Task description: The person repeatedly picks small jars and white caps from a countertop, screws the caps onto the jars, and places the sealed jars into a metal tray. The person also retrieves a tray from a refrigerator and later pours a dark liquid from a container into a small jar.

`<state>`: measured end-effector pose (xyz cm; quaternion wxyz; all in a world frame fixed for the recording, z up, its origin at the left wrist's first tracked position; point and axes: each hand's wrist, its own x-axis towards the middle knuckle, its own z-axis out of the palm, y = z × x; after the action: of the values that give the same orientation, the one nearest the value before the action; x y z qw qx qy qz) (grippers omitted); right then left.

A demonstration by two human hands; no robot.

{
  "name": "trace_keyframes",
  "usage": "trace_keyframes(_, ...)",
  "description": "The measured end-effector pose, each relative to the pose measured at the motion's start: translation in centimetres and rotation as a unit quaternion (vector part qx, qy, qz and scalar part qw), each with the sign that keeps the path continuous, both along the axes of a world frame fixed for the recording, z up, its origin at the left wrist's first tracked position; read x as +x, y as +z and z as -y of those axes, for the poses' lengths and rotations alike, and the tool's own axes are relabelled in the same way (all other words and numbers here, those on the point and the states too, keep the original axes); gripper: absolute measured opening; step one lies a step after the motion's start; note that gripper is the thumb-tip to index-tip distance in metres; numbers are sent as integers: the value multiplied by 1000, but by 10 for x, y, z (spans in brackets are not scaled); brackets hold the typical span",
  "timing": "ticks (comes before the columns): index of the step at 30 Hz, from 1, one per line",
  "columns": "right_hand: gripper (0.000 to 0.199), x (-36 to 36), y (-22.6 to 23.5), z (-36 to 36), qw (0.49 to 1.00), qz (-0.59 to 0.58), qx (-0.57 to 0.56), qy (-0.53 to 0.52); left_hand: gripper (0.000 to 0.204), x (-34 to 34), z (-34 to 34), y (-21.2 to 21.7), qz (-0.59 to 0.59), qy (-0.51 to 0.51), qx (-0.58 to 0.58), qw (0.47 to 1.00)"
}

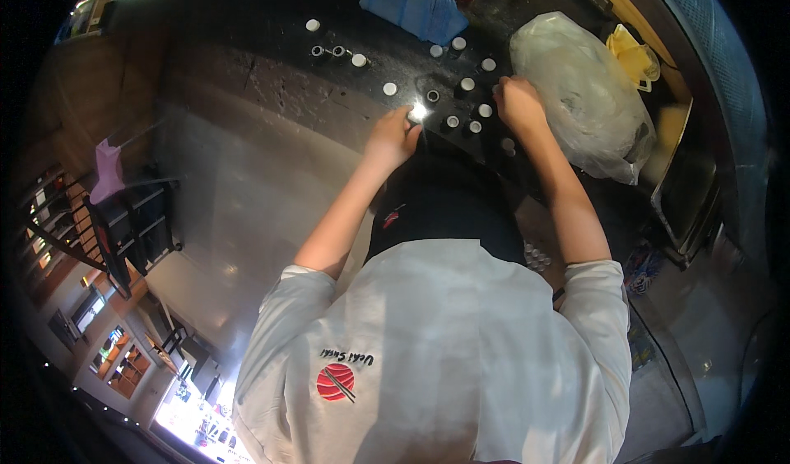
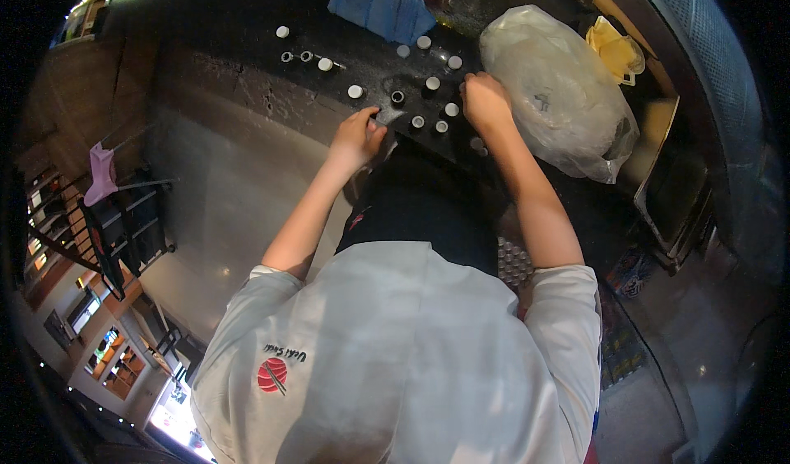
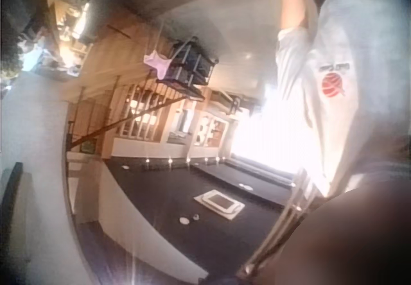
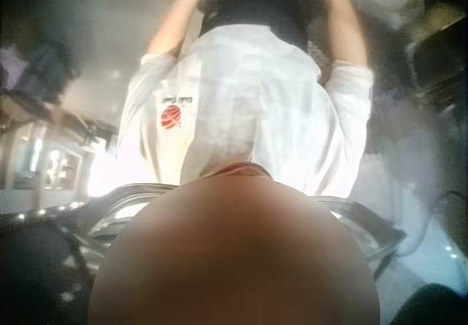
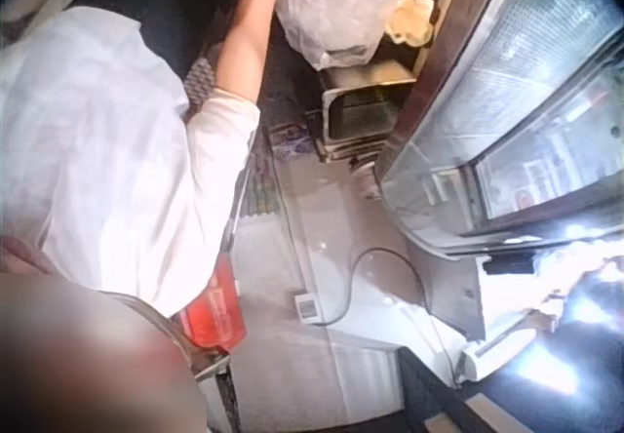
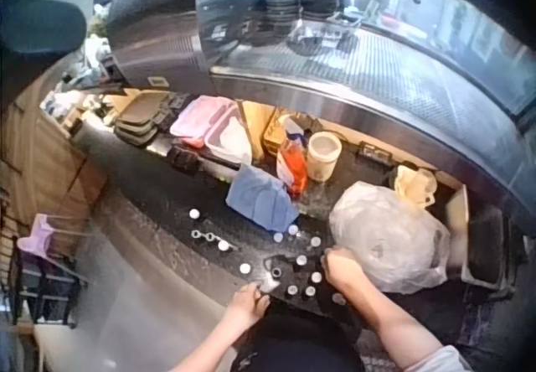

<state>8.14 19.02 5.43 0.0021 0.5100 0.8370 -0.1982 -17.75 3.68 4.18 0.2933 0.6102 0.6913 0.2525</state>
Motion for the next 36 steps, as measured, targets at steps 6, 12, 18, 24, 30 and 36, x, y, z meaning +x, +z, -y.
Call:
trace_keyframes(6, 18, -32, 64, 10, 999, -5, -10, -37, 52, 13, -18, -39, 126, 46, 4, 991)
trace_keyframes(12, 17, -76, 66, -6, 986, -70, 106, 108, 37, 27, -12, -53, 143, 100, 30, 984)
trace_keyframes(18, 16, -140, 11, -45, 956, 75, 148, 244, 31, 33, -1, -45, 149, 105, 27, 983)
trace_keyframes(24, 15, -157, -1, -57, 940, 171, 100, 278, 14, 30, 24, -55, 174, 95, 11, 980)
trace_keyframes(30, 23, -120, 16, -50, 958, -31, 124, 256, 8, 37, 40, -38, 157, 81, -71, 982)
trace_keyframes(36, 27, -46, 90, 18, 953, -258, -134, 86, 8, 47, 54, -47, 156, 99, -66, 981)
